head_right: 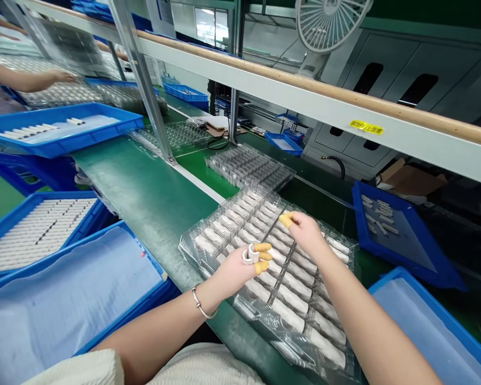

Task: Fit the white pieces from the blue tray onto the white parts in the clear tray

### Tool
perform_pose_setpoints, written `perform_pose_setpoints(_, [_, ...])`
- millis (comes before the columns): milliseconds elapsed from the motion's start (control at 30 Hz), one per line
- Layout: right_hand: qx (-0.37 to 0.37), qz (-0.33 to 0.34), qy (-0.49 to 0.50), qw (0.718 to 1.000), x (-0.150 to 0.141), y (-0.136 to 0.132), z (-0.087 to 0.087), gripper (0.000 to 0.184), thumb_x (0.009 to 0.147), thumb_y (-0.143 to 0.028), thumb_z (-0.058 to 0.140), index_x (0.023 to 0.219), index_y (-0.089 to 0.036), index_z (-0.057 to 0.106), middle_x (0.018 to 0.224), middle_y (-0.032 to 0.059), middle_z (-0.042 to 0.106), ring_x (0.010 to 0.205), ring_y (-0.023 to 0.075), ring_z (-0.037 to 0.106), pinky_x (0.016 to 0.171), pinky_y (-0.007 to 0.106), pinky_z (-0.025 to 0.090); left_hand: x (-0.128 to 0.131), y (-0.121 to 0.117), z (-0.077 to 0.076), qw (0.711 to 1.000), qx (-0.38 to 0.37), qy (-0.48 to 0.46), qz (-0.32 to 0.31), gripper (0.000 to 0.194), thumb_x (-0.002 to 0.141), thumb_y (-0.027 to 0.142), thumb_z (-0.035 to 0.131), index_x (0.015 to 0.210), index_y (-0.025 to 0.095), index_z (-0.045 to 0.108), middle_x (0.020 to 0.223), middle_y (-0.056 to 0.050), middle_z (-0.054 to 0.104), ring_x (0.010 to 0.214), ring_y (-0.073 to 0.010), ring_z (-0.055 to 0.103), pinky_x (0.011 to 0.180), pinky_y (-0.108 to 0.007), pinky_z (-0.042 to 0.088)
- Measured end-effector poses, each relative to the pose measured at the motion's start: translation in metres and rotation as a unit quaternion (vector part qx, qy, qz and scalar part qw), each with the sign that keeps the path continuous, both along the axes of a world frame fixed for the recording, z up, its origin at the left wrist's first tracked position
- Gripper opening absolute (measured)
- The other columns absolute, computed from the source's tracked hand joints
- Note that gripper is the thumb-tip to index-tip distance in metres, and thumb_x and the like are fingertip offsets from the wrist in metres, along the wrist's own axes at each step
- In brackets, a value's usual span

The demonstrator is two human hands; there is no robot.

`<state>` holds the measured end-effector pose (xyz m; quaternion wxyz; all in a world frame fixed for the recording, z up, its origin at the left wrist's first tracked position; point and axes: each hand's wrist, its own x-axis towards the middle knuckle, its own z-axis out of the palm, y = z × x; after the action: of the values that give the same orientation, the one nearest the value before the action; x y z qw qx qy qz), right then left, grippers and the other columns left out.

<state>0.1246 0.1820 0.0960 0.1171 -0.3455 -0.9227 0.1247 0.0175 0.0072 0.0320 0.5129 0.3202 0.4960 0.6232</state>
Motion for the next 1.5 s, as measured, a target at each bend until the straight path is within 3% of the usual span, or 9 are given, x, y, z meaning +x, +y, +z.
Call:
perform_pose_setpoints(100, [-0.117, 0.086, 0.029, 0.989, 0.018, -0.056, 0.015, 0.027, 0.092, -0.044, 0.053, 0.086, -0.023, 0.068, 0.079, 0.0009, 0.068, 0.069, 0.0177, 0.060, 0.059, 0.027, 0.045, 0.004, -0.001, 0.012, 0.977, -0.037, 0.211, -0.006, 0.011, 0.073, 0.023, 0.068, 0.083, 0.017, 0.066, 0.074, 0.000, 0.062, 0.069, -0.0156, 0.055, 0.063, -0.028, 0.039])
perform_pose_setpoints(233, [-0.117, 0.060, 0.030, 0.991, 0.043, -0.091, 0.017, 0.027, 0.087, -0.040, 0.059, 0.067, -0.022, 0.059, 0.065, -0.0004, 0.061, 0.059, 0.0158, 0.052, 0.051, 0.026, 0.035, 0.008, -0.006, 0.027, 0.916, 0.000, 0.401, -0.010, 0.004, 0.072, 0.016, 0.061, 0.074, 0.018, 0.063, 0.072, 0.000, 0.058, 0.070, -0.0170, 0.053, 0.062, -0.029, 0.035])
perform_pose_setpoints(400, [-0.216, 0.050, 0.159, 0.962, 0.072, -0.078, 0.014, 0.023, 0.092, -0.040, 0.056, 0.085, -0.021, 0.068, 0.070, 0.0005, 0.063, 0.062, 0.0160, 0.057, 0.054, 0.026, 0.045, 0.007, -0.017, 0.033, 0.963, 0.006, 0.269, -0.025, 0.032, 0.077, 0.027, 0.066, 0.109, 0.022, 0.069, 0.095, -0.002, 0.068, 0.081, -0.0178, 0.060, 0.070, -0.029, 0.044])
perform_pose_setpoints(533, [-0.093, 0.170, 0.192, 0.962, 0.098, -0.074, 0.012, 0.016, 0.095, -0.027, 0.058, 0.101, -0.026, 0.072, 0.092, 0.0039, 0.068, 0.079, 0.0181, 0.064, 0.066, 0.028, 0.052, 0.006, -0.025, 0.031, 0.987, 0.013, 0.157, -0.036, 0.043, 0.077, 0.024, 0.068, 0.120, 0.020, 0.066, 0.095, -0.004, 0.068, 0.079, -0.0163, 0.061, 0.071, -0.028, 0.049])
perform_pose_setpoints(733, [0.196, 0.308, 0.173, 0.915, 0.125, -0.077, -0.004, 0.044, 0.088, -0.006, 0.061, 0.127, -0.025, 0.065, 0.106, 0.0101, 0.070, 0.096, 0.0262, 0.064, 0.076, 0.039, 0.053, 0.005, -0.034, 0.028, 0.941, 0.135, 0.310, 0.004, 0.040, 0.080, 0.022, 0.068, 0.120, 0.022, 0.069, 0.095, -0.004, 0.066, 0.090, -0.0191, 0.062, 0.087, -0.033, 0.049])
perform_pose_setpoints(1033, [0.210, 0.317, 0.173, 0.908, 0.129, -0.080, -0.013, 0.043, 0.085, -0.005, 0.062, 0.125, -0.020, 0.064, 0.108, 0.0120, 0.070, 0.099, 0.0279, 0.064, 0.078, 0.041, 0.054, 0.002, -0.035, 0.025, 0.901, 0.232, 0.367, -0.009, 0.032, 0.087, 0.026, 0.065, 0.118, 0.022, 0.068, 0.100, -0.006, 0.071, 0.091, -0.0186, 0.064, 0.086, -0.031, 0.049])
perform_pose_setpoints(1200, [0.082, 0.198, 0.221, 0.952, 0.118, -0.082, -0.013, 0.033, 0.099, -0.014, 0.042, 0.127, -0.023, 0.059, 0.106, 0.0088, 0.068, 0.095, 0.0208, 0.066, 0.075, 0.032, 0.055, -0.002, -0.034, 0.031, 0.942, 0.138, 0.307, -0.016, 0.017, 0.081, 0.027, 0.069, 0.094, 0.017, 0.074, 0.082, -0.004, 0.067, 0.075, -0.0156, 0.060, 0.072, -0.026, 0.047])
perform_pose_setpoints(1300, [0.165, 0.166, 0.191, 0.953, 0.106, -0.082, -0.014, 0.031, 0.098, -0.025, 0.053, 0.128, -0.020, 0.057, 0.112, 0.0123, 0.065, 0.101, 0.0259, 0.063, 0.080, 0.038, 0.053, -0.005, -0.029, 0.032, 0.969, 0.046, 0.242, -0.018, 0.013, 0.078, 0.028, 0.068, 0.083, 0.016, 0.073, 0.075, -0.001, 0.064, 0.069, -0.0134, 0.056, 0.064, -0.025, 0.043])
perform_pose_setpoints(1500, [0.319, 0.257, 0.091, 0.908, 0.066, -0.076, -0.016, 0.023, 0.089, -0.016, 0.064, 0.112, -0.014, 0.062, 0.092, 0.0107, 0.067, 0.089, 0.0265, 0.060, 0.078, 0.040, 0.047, -0.021, -0.013, 0.021, 0.995, -0.029, 0.083, -0.036, 0.019, 0.073, 0.033, 0.071, 0.077, 0.014, 0.069, 0.065, 0.001, 0.061, 0.059, -0.0104, 0.051, 0.057, -0.023, 0.038])
